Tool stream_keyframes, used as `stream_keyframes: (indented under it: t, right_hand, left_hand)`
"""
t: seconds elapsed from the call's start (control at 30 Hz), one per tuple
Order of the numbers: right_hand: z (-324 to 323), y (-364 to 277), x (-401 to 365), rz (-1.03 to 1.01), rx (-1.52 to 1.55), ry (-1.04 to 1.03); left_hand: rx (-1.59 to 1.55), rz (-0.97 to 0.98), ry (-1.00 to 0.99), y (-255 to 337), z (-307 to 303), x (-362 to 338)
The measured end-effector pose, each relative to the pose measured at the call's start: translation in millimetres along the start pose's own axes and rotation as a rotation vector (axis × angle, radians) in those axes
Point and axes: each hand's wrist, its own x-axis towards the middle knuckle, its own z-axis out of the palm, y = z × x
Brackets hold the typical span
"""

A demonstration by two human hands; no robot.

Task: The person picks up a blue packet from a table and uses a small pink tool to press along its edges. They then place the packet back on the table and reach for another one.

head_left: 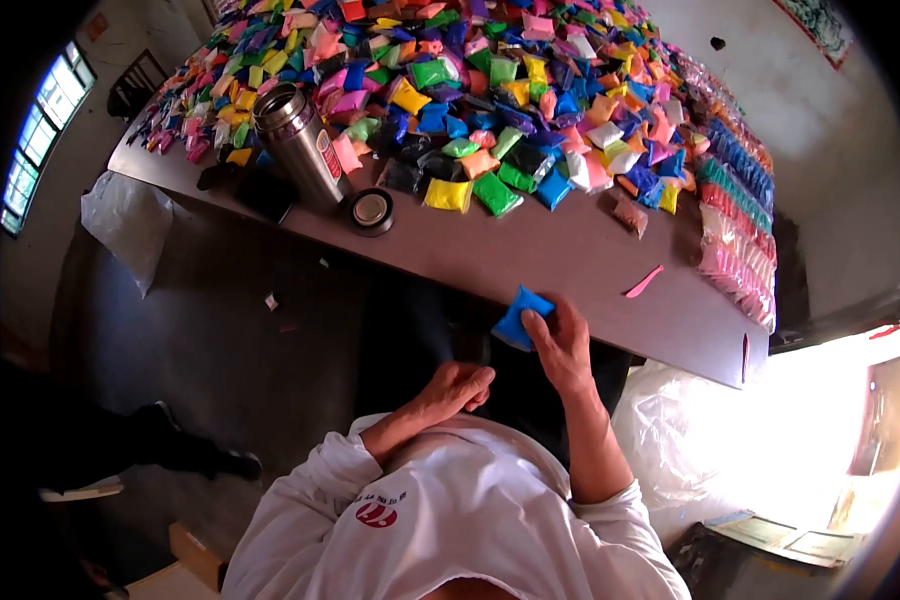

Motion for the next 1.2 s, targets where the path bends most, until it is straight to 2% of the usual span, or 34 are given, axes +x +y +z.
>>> stream_keyframes:
  t: [0.03,0.1,0.2,0.37,0.43,0.5,0.57,0.7,0.77,0.87,0.97,1.2]
  right_hand:
    - [1,-3,14,-0.037,-0.134,0.020]
    - [14,-2,41,-0.053,-0.210,0.020]
    - [41,7,83,-0.042,-0.316,-0.009]
    - [84,16,129,-0.033,-0.425,-0.039]
    - [95,24,137,-0.286,-0.602,0.034]
    - [98,22,137,-0.242,-0.624,0.043]
    - [96,19,134,-0.299,-0.642,0.101]
    - [87,12,125,-0.278,-0.684,0.091]
    - [88,16,123,-0.508,-0.763,0.079]
    - [94,19,124,-0.552,-0.782,0.033]
    - [98,20,124,-0.501,-0.744,0.020]
    - [103,13,127,-0.540,-0.780,-0.025]
  left_hand:
    - [-0.011,-0.019,0.005,-4,-2,2]
    - [-0.023,-0.032,0.016,-9,-5,6]
    - [-0.129,-0.175,0.206,-19,-13,17]
    - [-0.180,-0.167,0.234,-25,-18,28]
    - [-0.196,-0.194,0.192,-27,-20,34]
    - [-0.191,-0.205,0.205,-29,-21,40]
    - [-0.192,-0.217,0.222,-32,-22,47]
    - [-0.174,-0.206,0.190,-33,-24,50]
    - [-0.153,-0.214,0.175,-34,-23,52]
    - [-0.181,-0.208,0.169,-39,-22,56]
    - [-0.189,-0.189,0.172,-39,-22,56]
    - [-0.240,-0.246,0.143,-40,-28,56]
